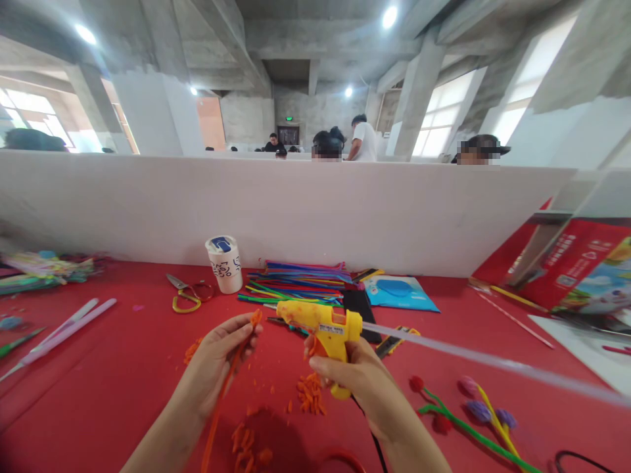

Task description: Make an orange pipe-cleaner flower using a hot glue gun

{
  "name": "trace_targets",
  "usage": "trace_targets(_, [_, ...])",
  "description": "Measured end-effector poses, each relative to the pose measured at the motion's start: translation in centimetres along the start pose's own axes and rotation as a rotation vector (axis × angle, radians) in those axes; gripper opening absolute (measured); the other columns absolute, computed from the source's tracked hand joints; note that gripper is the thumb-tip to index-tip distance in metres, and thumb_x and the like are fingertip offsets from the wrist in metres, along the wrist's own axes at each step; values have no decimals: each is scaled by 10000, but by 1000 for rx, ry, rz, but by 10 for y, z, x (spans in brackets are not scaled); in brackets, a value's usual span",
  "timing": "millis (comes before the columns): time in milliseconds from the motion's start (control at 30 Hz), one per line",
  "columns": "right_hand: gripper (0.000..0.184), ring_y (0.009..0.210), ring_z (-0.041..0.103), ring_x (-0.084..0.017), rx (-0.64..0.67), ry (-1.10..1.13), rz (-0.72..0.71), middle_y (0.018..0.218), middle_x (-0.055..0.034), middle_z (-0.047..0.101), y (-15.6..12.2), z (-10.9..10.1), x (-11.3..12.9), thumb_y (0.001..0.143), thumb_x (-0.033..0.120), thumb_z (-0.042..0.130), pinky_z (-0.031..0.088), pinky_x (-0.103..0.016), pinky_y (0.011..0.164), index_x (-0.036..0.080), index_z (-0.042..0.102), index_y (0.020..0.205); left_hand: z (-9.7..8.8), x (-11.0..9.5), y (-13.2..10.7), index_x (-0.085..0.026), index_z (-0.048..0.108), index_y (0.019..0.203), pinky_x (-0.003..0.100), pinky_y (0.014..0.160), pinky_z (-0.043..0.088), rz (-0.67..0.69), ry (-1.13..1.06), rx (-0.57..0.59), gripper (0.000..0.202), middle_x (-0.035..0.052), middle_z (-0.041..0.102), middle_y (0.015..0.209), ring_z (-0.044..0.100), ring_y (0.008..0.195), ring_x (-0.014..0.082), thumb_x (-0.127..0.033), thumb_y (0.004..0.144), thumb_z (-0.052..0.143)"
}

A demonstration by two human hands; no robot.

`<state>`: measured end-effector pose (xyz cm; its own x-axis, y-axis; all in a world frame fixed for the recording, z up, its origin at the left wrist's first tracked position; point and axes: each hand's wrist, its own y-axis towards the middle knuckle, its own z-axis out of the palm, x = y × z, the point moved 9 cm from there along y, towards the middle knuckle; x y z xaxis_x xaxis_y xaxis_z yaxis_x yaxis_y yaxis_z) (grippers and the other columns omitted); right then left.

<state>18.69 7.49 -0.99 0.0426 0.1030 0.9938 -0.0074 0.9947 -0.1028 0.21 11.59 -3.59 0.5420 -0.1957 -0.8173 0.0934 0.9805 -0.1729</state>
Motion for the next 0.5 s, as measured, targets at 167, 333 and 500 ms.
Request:
trace_targets(167, [252, 469, 424, -86, 10, -109, -20, 565, 13, 543, -5, 7, -4, 674, 422, 609, 367, -226, 479, 170, 598, 676, -1, -9, 3, -123, 679, 732, 148, 428, 412, 98, 109, -4, 163, 30, 682, 590, 570, 478, 76, -206, 596, 711])
trace_targets(333, [309, 663, 539, -174, -57, -237, -118, 676, -35, 606, -2, 12, -1, 676, 480, 573, 455, -271, 605, 182, 585, 595, -2, -12, 3, -118, 678, 751, 180, 418, 405, 158, 190, -15, 182, 27, 674, 556, 561, 459, 95, -224, 604, 694])
trace_targets(500, [330, 561, 492, -145, -106, -309, -104, 558, -7, 533, -3, 16, -5, 683, 489, 552, 435, -244, 529, 171, 573, 597, 2, -13, 0, -116, 678, 735, 193, 413, 405, 161, 215, -23, 188, 31, 674, 562, 565, 451, 104, -226, 584, 694])
